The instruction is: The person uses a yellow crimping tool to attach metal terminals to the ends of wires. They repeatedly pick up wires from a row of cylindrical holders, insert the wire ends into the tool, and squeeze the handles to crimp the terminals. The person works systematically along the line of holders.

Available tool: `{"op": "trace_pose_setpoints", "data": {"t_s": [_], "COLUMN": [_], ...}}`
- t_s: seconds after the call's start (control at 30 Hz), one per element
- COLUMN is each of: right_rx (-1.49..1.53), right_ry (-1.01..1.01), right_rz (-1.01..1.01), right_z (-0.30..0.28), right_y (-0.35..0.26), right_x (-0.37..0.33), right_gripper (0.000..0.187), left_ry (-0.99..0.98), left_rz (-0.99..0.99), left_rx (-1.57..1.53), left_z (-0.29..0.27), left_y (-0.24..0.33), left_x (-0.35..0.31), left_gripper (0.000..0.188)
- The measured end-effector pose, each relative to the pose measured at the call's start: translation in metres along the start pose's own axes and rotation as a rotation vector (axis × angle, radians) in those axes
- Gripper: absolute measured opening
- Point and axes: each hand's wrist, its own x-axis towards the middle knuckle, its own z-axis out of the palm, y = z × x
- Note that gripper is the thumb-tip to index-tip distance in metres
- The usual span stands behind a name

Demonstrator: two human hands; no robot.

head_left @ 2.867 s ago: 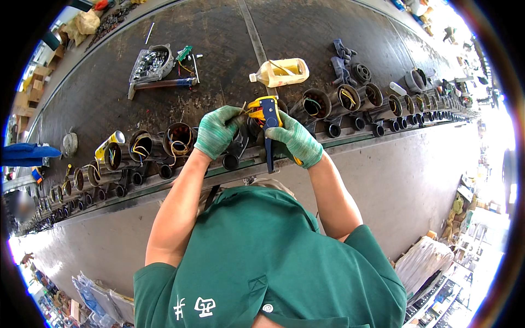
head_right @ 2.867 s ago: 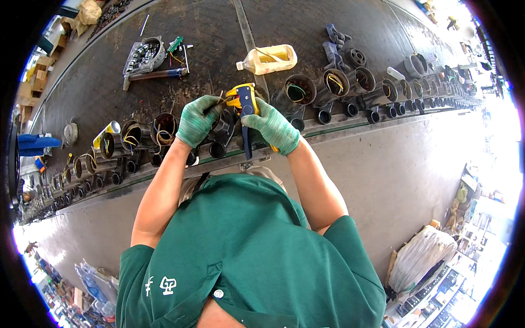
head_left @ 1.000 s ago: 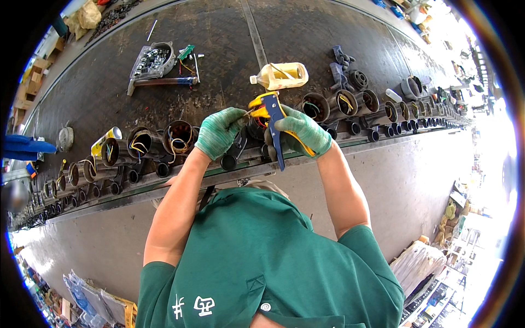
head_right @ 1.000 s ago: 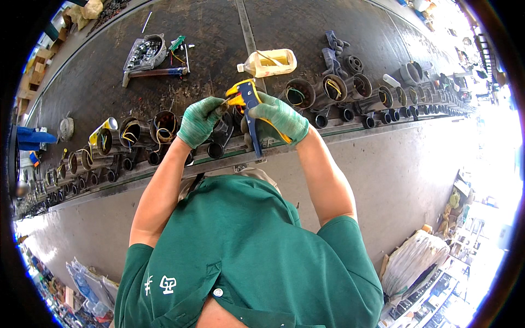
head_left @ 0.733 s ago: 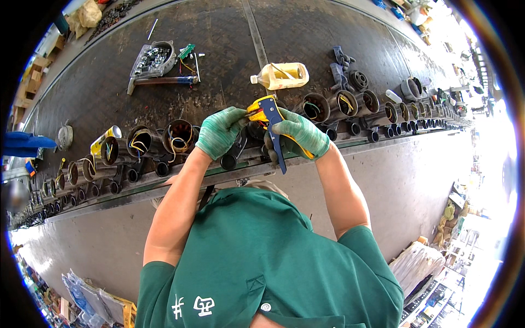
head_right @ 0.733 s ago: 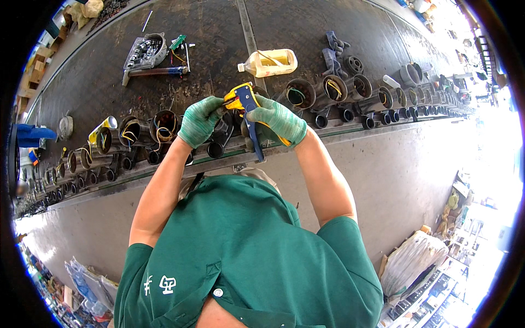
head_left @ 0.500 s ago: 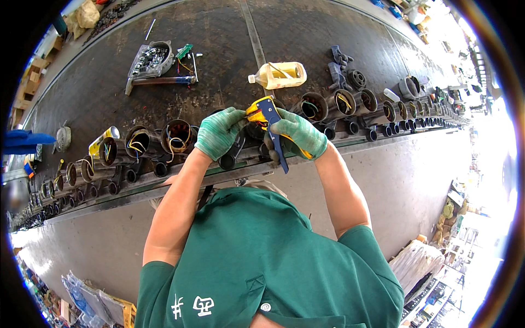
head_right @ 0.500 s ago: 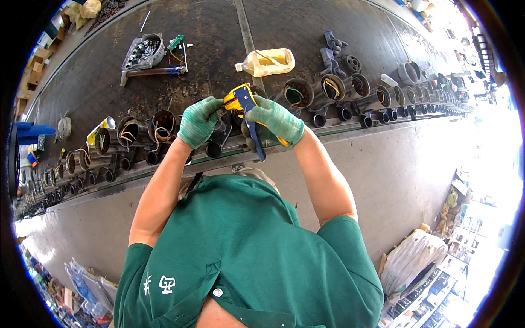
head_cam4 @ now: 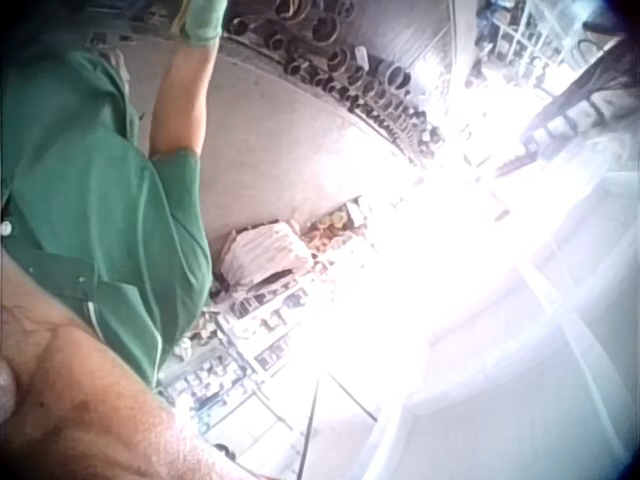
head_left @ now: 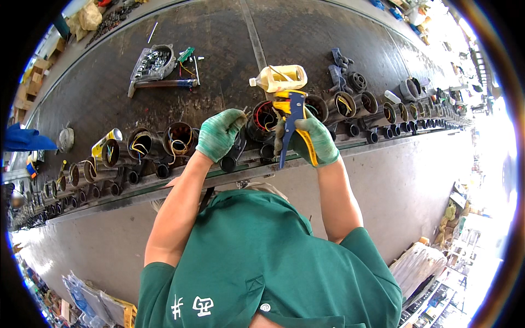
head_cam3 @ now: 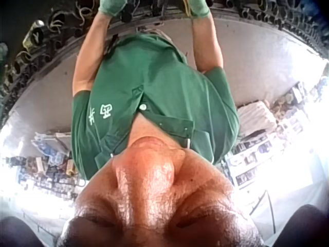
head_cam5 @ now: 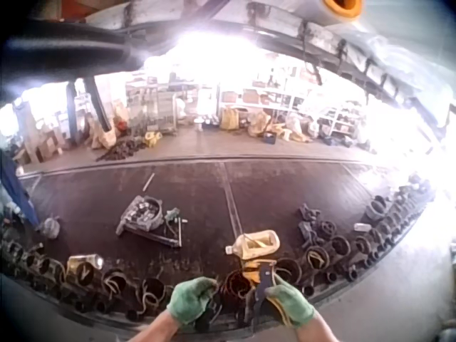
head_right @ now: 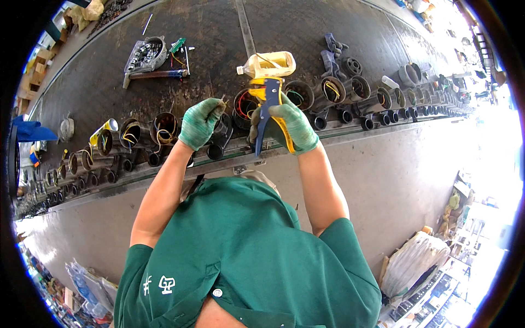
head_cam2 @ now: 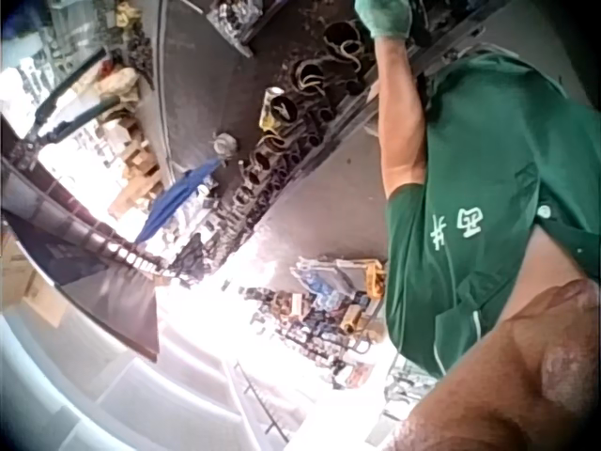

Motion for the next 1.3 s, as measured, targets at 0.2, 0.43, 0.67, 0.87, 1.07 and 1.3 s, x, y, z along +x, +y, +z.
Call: {"op": "trace_pose_setpoints", "data": {"t_s": [0.2,0.43,0.67,0.87,1.07,1.3], "right_rx": [0.009,0.040,0.045,0.065,0.069,-0.035], "right_ry": [0.211,0.349,0.298,0.330,0.332,0.325], "right_rz": [-0.128,-0.109,-0.111,-0.133,-0.106,-0.141], "right_z": [-0.016,-0.039,-0.031,-0.030,-0.022,-0.014], "right_y": [0.000,0.032,0.048,0.056,0.055,0.066], "right_x": [-0.030,-0.058,-0.066,-0.076,-0.080,-0.056], "right_gripper": [0.058,0.067,0.070,0.067,0.064,0.065], "left_ry": [0.227,-0.529,-1.112,-1.181,-0.850,-0.890], "left_rz": [-0.028,0.383,0.357,0.593,0.935,0.304], "left_rx": [-0.123,0.632,1.012,1.118,1.219,0.892], "left_z": [-0.008,-0.013,0.037,0.030,0.022,0.007], "left_y": [0.018,0.081,0.088,0.102,0.107,0.096], "left_x": [0.010,0.067,0.107,0.117,0.105,0.093], "left_gripper": [0.029,0.030,0.036,0.033,0.024,0.019]}}
